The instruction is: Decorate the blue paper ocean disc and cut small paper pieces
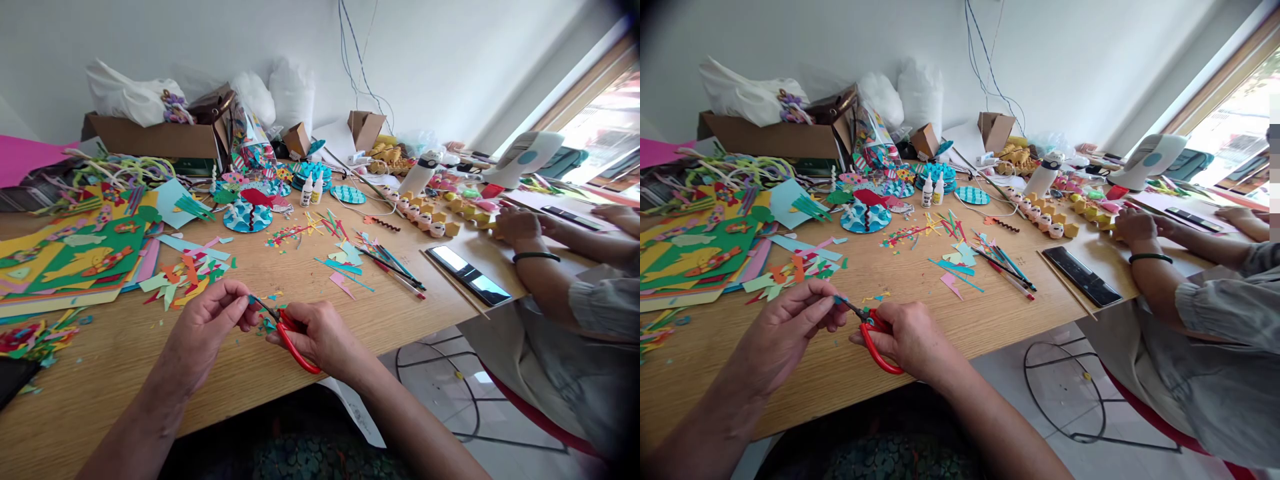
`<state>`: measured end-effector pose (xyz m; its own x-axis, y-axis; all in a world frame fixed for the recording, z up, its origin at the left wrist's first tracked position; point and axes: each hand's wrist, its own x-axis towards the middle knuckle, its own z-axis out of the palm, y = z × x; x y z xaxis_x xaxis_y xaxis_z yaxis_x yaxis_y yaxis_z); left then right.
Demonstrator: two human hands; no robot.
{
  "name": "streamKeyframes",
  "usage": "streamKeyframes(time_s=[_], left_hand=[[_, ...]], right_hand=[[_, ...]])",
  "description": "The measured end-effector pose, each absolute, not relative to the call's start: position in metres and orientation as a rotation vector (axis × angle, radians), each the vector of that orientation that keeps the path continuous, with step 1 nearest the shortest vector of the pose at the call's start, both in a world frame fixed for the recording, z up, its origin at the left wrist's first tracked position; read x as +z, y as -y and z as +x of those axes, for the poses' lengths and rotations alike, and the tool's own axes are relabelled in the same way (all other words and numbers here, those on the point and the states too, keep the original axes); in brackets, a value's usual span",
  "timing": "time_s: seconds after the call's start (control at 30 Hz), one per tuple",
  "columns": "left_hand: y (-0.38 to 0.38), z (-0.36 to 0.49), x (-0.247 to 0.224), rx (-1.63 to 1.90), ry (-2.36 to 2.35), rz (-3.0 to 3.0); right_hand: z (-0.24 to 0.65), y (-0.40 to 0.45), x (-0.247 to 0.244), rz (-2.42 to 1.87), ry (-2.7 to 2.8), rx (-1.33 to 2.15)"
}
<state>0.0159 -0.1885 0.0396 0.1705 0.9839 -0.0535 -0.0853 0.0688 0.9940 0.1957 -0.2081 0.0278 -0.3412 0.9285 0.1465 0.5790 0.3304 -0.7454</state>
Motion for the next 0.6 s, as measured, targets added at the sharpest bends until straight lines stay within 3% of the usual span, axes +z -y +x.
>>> streamKeyframes(time_s=[0.6], left_hand=[[0.188, 0.010, 0.030, 1.001, -0.957, 1.343]], right_hand=[[0.193, 0.211, 0.029, -1.317, 2.056, 0.758]])
